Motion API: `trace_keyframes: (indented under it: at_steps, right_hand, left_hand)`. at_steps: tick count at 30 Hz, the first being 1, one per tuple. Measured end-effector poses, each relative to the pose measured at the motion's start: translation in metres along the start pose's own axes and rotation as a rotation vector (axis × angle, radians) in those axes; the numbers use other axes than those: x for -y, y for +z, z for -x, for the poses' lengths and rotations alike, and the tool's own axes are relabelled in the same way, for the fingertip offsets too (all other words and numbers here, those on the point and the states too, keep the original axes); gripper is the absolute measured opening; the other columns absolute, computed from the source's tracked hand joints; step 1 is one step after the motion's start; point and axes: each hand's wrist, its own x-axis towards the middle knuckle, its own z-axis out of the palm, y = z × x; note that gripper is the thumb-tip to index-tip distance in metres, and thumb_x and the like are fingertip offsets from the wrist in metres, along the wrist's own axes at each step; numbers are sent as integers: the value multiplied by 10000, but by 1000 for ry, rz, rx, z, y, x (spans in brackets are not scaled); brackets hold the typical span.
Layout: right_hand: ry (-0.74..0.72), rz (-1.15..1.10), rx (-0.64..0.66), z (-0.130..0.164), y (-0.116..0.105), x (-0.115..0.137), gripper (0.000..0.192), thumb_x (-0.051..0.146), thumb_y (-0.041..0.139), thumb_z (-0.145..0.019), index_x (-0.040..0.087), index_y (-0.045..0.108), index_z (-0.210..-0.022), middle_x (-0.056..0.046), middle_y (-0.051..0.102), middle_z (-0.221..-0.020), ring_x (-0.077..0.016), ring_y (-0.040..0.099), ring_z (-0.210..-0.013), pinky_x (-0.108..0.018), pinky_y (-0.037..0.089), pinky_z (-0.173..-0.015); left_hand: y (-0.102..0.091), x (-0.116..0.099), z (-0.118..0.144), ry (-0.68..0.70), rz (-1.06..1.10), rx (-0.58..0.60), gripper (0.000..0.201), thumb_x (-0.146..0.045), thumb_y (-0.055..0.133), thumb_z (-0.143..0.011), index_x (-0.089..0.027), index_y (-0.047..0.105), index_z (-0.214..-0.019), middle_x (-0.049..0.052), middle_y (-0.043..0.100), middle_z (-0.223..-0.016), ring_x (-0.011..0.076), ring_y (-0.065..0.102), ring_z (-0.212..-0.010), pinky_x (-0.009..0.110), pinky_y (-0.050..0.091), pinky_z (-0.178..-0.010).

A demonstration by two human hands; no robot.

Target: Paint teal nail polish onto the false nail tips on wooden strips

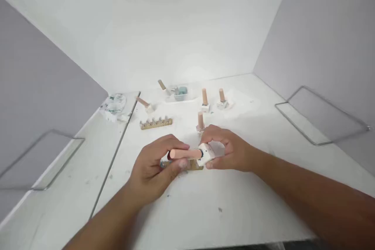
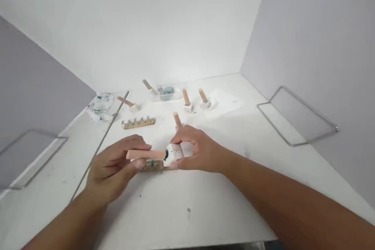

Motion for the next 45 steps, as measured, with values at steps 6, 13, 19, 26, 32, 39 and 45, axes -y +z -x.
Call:
trace_keyframes:
  at_steps: [6,13,19,26,32,39,45]
  right_hand:
    - [-32,22,-18,0,1,-1,241,283,809,-708,218,630,-856,-17,584,-866,-193,517,-891,-348,423,-797]
    - [-163,47,-50,-4,1,-8,243,284,810,-704,217,618,-836,-11,602,-807,-197,535,-867,-377,443,-813]
    - [-180,72,-49,-3,1,-15,237,292,785,-728,211,610,-867,-24,601,-820,-199,509,-852,-372,450,-777]
    - [-171,95,-30,-3,-1,-14,242,299,782,-757,214,581,-861,-12,591,-797,-181,502,-821,-331,439,-733]
    - [-199,26,-26,-3,-4,-16,218,268,750,-779,227,568,-891,3,551,-801,-171,496,-792,-328,425,-724]
    - [-172,20,-17,-2,-9,-16,215,239,732,-769,232,585,-926,-10,562,-823,-193,496,-809,-365,422,-752]
    - [-180,24,-28,-1,-9,-13,206,264,741,-767,240,588,-903,-2,572,-799,-187,504,-803,-358,424,-739]
  left_hand:
    - [1,-1,2,-8,-52,-22,146,-159,584,-936,-208,633,-1064,0,571,-768,111,491,-677,240,400,-584]
    - [-10,-3,0,13,-116,18,204,-120,574,-922,-201,636,-1099,18,569,-796,128,515,-715,249,417,-589]
    - [-9,7,8,-3,22,-73,212,-137,569,-935,-190,646,-1125,28,573,-804,133,511,-731,254,419,-593]
    - [-17,21,17,-68,158,-146,194,-202,568,-957,-216,671,-1121,44,574,-816,160,513,-754,285,432,-606]
    - [-28,26,23,-102,142,-63,180,-196,531,-968,-195,646,-1107,35,554,-760,164,504,-721,304,427,-587]
    - [-24,20,13,13,-66,134,217,-83,543,-905,-186,612,-1083,15,637,-780,154,534,-712,350,429,-668]
    - [-23,18,11,40,-184,158,186,-77,568,-878,-185,621,-1019,21,656,-800,156,540,-703,350,439,-664]
